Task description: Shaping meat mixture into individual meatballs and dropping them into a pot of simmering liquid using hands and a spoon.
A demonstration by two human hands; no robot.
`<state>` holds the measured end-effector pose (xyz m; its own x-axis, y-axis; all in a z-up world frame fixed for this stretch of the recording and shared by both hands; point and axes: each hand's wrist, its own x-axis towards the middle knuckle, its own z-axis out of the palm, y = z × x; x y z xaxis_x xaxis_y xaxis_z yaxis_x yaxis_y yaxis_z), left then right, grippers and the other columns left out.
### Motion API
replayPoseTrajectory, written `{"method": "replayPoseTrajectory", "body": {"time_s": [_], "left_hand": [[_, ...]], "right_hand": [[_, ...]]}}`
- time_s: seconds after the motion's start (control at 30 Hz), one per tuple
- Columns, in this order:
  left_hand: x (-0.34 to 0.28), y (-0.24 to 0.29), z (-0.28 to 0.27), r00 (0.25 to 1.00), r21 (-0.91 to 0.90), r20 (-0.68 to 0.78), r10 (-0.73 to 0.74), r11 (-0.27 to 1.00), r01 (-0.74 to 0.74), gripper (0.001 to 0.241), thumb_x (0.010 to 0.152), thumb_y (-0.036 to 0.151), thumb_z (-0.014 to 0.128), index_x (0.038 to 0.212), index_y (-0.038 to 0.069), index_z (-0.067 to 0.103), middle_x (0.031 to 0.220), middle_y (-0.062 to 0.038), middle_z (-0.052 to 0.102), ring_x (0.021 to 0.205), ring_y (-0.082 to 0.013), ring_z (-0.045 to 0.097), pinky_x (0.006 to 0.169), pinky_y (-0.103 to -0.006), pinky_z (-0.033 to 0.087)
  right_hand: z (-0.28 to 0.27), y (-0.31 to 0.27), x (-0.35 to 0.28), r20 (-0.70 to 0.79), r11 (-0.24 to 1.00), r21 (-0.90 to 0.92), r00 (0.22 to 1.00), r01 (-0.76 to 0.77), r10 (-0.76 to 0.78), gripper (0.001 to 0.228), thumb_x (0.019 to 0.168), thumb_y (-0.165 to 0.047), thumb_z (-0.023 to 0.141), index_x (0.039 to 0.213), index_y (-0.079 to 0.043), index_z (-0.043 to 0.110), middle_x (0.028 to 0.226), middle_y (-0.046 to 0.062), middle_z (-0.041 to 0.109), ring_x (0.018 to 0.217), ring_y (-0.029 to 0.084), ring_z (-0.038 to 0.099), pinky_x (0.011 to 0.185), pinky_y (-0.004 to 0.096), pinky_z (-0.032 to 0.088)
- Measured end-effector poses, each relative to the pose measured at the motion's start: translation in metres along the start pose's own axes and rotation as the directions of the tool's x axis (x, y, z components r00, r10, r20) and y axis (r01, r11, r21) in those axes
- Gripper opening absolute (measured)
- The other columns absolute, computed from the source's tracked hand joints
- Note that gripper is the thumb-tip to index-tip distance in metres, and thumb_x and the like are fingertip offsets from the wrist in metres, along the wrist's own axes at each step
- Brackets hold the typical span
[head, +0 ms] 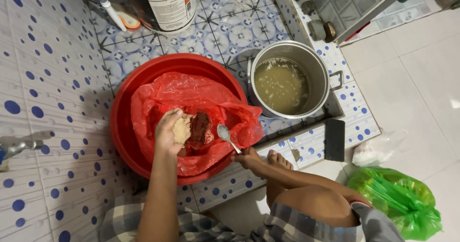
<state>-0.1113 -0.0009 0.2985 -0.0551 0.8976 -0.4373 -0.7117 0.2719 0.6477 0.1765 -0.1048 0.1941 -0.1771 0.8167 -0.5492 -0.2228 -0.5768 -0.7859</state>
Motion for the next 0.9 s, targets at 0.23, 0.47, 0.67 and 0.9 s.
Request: {"method": "replayPoseTrajectory", "body": {"time_s": [0.23,0.47,0.67,0.9], "left_hand": [[-0.014,0.002,0.027,0.995,0.01,-0.095,0.013,1.0,-0.013,0.027,0.077,-0.003,0.083,0.08,0.01,0.059,0.065,-0.006,0.06,0.061,-0.0216,0.068,0.06,-0.0356,0.058],[0.005,-0.015,0.024,0.995,0.315,-0.035,0.093,0.946,-0.078,0.035,0.086,0.005,0.082,0.076,0.01,0.049,0.052,-0.007,0.046,0.036,-0.0144,0.047,0.028,-0.0351,0.04],[0.001,-0.005,0.034,0.998,0.243,0.015,0.056,0.968,-0.058,0.072,0.094,0.08,0.043,0.074,0.011,0.056,0.06,-0.005,0.056,0.049,-0.0094,0.06,0.04,-0.0245,0.051],[-0.019,0.009,0.052,0.985,0.266,-0.084,0.149,0.956,-0.122,0.031,0.078,0.006,0.085,0.102,-0.005,0.07,0.069,-0.007,0.06,0.061,-0.015,0.065,0.055,-0.0297,0.057]], "right_hand": [[-0.029,-0.033,0.0,-0.028,1.0,-0.02,1.0,0.013,-0.014,0.019,0.077,0.008,0.079,0.074,0.001,0.061,0.043,0.004,0.042,0.03,0.008,0.035,0.03,0.023,0.025],[-0.042,-0.055,-0.007,-0.016,0.998,-0.063,1.0,0.015,-0.016,0.016,0.075,0.005,0.079,0.076,0.002,0.063,0.041,0.004,0.04,0.029,0.008,0.032,0.03,0.022,0.022],[-0.069,-0.124,-0.044,0.181,0.51,-0.849,0.983,0.137,0.038,0.042,0.08,-0.036,0.083,0.093,0.003,0.075,0.069,0.024,0.065,0.066,0.035,0.062,0.063,0.045,0.044],[-0.01,-0.211,-0.075,0.302,0.515,-0.821,0.953,0.247,0.025,0.02,0.101,-0.018,0.055,0.111,-0.011,0.071,0.081,0.012,0.069,0.079,0.028,0.064,0.07,0.038,0.052]]}}
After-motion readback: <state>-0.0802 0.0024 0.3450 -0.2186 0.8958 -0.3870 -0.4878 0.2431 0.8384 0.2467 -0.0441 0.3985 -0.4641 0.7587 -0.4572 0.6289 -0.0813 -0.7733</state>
